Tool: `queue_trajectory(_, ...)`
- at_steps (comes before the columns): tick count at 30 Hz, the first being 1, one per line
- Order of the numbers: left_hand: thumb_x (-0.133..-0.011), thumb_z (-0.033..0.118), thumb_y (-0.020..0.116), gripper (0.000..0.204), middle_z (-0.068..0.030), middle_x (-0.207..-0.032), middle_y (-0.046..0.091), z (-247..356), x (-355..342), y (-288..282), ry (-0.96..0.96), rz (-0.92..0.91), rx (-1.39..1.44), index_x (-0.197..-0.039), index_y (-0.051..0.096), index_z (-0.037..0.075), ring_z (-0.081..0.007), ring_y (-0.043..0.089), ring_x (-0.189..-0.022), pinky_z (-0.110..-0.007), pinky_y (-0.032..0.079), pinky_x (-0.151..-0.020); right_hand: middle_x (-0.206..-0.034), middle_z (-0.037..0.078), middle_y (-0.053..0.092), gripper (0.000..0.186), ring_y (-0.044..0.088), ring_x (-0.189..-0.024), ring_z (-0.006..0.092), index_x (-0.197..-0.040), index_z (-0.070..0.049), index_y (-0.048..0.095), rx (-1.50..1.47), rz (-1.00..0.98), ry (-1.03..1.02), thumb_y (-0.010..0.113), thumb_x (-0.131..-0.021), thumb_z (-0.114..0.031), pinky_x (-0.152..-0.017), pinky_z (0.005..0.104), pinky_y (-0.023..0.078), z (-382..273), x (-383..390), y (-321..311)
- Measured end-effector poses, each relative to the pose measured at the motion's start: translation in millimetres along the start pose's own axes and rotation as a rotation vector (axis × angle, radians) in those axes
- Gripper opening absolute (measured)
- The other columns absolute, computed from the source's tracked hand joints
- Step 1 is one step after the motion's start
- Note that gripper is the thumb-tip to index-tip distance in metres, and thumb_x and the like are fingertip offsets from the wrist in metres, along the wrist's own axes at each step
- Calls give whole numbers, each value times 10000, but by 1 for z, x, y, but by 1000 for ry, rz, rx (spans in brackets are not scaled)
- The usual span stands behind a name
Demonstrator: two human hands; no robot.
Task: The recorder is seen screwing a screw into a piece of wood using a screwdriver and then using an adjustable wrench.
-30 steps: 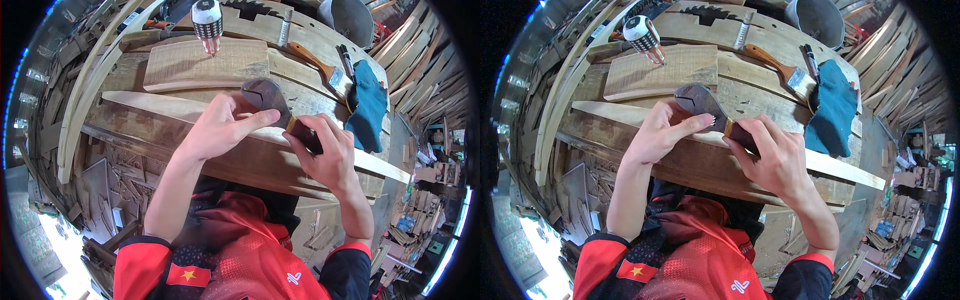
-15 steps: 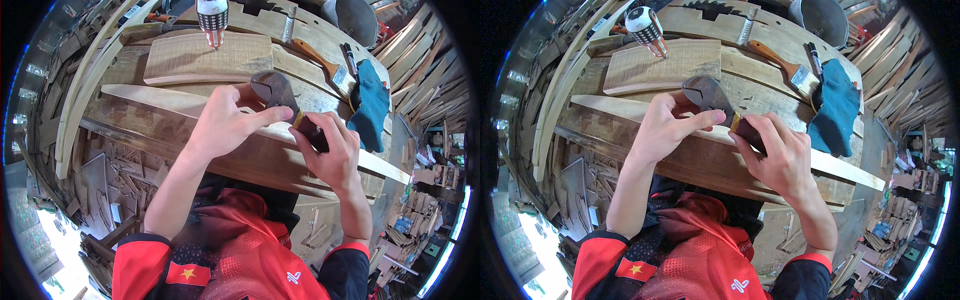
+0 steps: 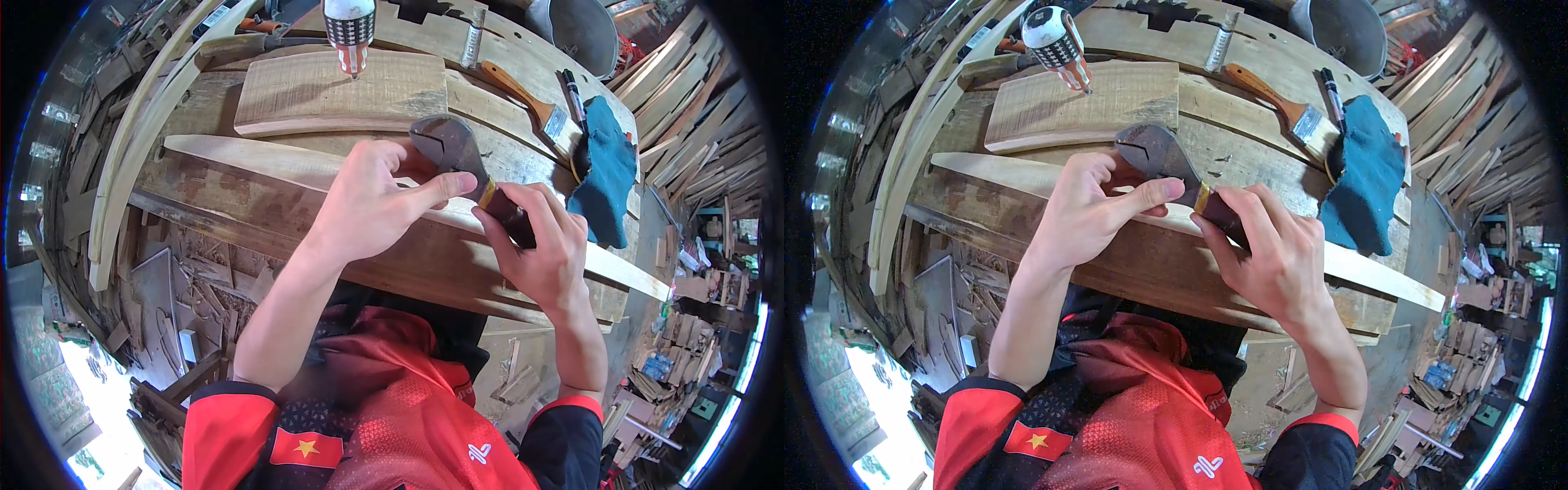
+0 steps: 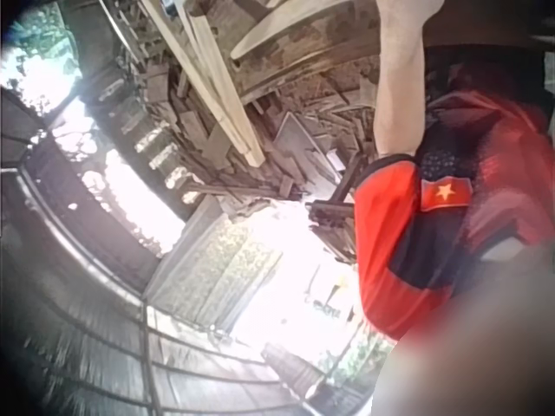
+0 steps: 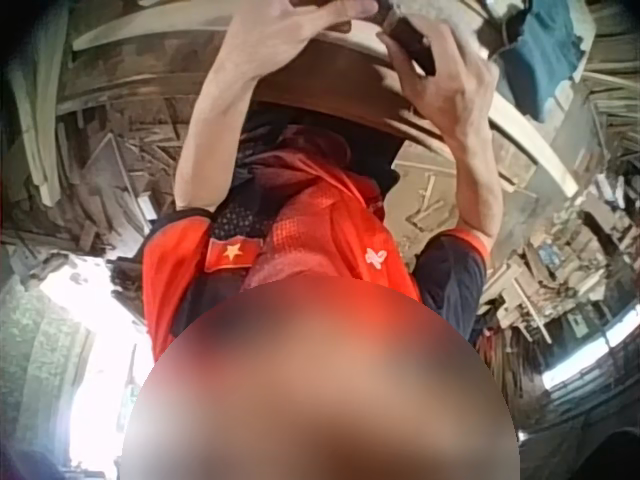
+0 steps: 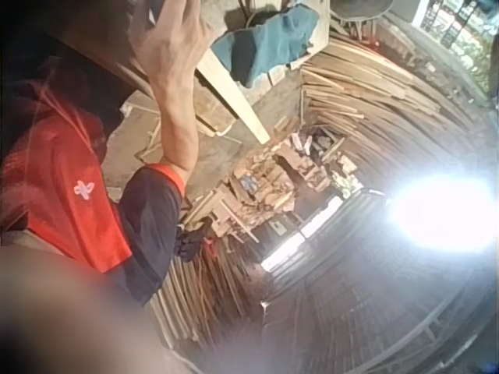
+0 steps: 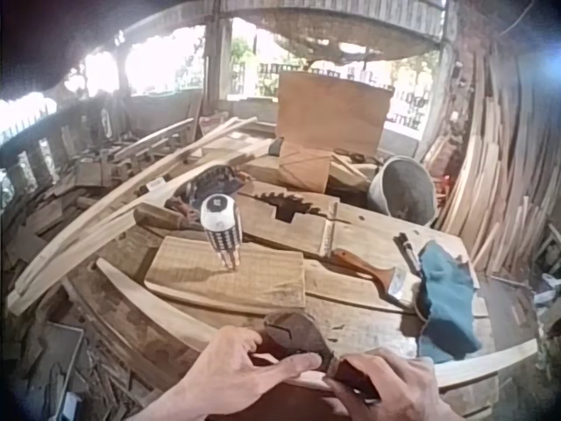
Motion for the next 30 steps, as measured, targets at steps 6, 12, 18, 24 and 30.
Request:
queue_trajectory(6,-895,232,842,309,-70,-922,754,6,0,-1,-6,-32,-15,-1033,750,-28,-95,678,-816,-259,571,-741,-848,78,689,341,703,-663,242,-1079,-40,653,-26,-8,2,846,-817,-142,-517,335,525,2,1,0)
queue_trajectory(12,-896,223,839,292,-77,-934,752,2,-1,-2,-46,-5,-58,-1019,749,-26,-92,680,-827,-264,581,-750,-844,76,688,340,703,-667,242,-1078,-43,653,-13,-20,10,846,-816,-141,-520,334,525,2,2,0)
queue_trajectory(18,-944,240,790,270,-79,-978,755,-1,-1,-7,-25,8,121,-1055,753,-2,-113,706,-846,-265,587,-757,-832,73,682,324,690,-654,246,-1061,-48,658,-21,2,36,849,-815,-140,-520,336,522,2,1,-5)
queue_trajectory(24,-996,229,727,261,-71,-950,757,2,1,-10,97,129,72,-1079,745,-17,-137,727,-830,-260,573,-752,-832,76,680,311,691,-664,246,-1051,-55,659,-17,-8,55,848,-820,-142,-534,339,525,2,3,-6)
queue_trajectory(30,-1012,188,703,239,-71,-938,756,4,1,-6,129,104,87,-1066,740,-42,-126,717,-813,-261,564,-752,-836,113,672,305,684,-704,314,-1058,-49,647,-138,-51,159,833,-831,-132,-604,374,536,7,0,-11)
Point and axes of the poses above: each hand's wrist, its own x-axis away from the middle knuckle, its own y-axis out of the palm, z = x × y, the point moved 1 cm from there along -x, towards the middle knuckle
